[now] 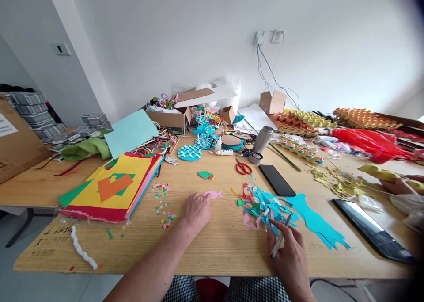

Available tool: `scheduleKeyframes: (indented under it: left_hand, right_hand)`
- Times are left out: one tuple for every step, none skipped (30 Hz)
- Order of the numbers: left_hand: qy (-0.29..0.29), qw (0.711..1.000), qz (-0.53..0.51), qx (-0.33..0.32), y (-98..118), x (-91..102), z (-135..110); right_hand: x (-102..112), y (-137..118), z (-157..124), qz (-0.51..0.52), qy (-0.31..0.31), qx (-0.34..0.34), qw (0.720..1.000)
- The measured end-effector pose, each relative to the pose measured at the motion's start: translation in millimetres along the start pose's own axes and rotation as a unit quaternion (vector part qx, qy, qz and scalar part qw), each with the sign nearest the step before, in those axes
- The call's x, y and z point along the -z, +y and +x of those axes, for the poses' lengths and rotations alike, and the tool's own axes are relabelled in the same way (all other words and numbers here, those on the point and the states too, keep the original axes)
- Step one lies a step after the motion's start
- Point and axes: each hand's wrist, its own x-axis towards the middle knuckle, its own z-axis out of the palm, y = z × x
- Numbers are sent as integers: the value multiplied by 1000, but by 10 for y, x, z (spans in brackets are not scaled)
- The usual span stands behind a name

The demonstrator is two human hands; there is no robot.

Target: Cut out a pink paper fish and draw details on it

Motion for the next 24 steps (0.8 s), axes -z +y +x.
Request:
scheduleKeyframes:
  left_hand:
    - [1,1000,0,0,-1,-2,1]
    - [2,1000,0,-1,-3,-4,2]
    - [3,1000,0,-2,-4,-5,3]
    - [4,1000,1,-3,-4,-6,3]
    - [4,1000,1,-3,-4,-7,3]
    - [4,1000,2,-3,-4,-7,3]
    - [4,1000,2,-2,-4,-6,2]
    - [4,1000,2,-1,-3,-6,1]
    - [3,1000,2,1,-3,-6,0]
    - [3,1000,2,3,-4,-8,0]
    - [3,1000,2,5,-4,-10,0]
    - [3,1000,1,5,-6,-13,1]
    - [4,1000,0,5,-8,-18,2]
    - [5,1000,-1,4,-10,-24,4]
    - [5,1000,-2,3,-12,-31,5]
    - [6,1000,-3,2,-14,-38,7]
    - [7,1000,-4,1,-15,-44,7]
    - [9,1000,-6,1,-15,-50,7]
    - [9,1000,-7,2,-13,-55,7]
    - [10,1000,-8,3,-11,-60,5]
    - [10,1000,-10,3,-8,-63,3]
    - [10,1000,-12,3,-5,-67,0]
    - [9,1000,-16,3,-3,-70,-3]
    - [8,1000,-21,1,-2,-74,-6]
  right_hand:
    - [-4,4,1,-3,1,1,1000]
    - [-7,7,2,-6,3,3,1000]
    - [-10,8,5,-10,5,7,1000]
    - [-10,7,8,-13,8,12,1000]
    - [-8,5,12,-15,10,17,1000]
    - [-4,0,16,-17,11,20,1000]
    - [3,-6,19,-18,11,19,1000]
    - [12,-14,22,-17,10,16,1000]
    - [21,-23,23,-16,9,11,1000]
    - [30,-32,24,-13,8,5,1000]
    - [38,-41,24,-10,7,-1,1000]
    - [46,-50,23,-7,8,-6,1000]
    - [52,-57,22,-4,8,-10,1000]
    - [57,-63,21,-1,7,-12,1000]
    - [61,-66,21,1,6,-13,1000]
    - [65,-68,22,2,5,-12,1000]
    - [69,-67,23,4,4,-9,1000]
    - [72,-63,25,5,2,-5,1000]
    - [76,-57,25,6,1,0,1000]
    - [80,-47,23,7,1,5,1000]
    - [85,-33,18,8,2,12,1000]
    - [91,-16,8,7,0,19,1000]
    - [98,3,-6,5,-4,24,1000]
    - [106,21,-21,1,-8,27,1000]
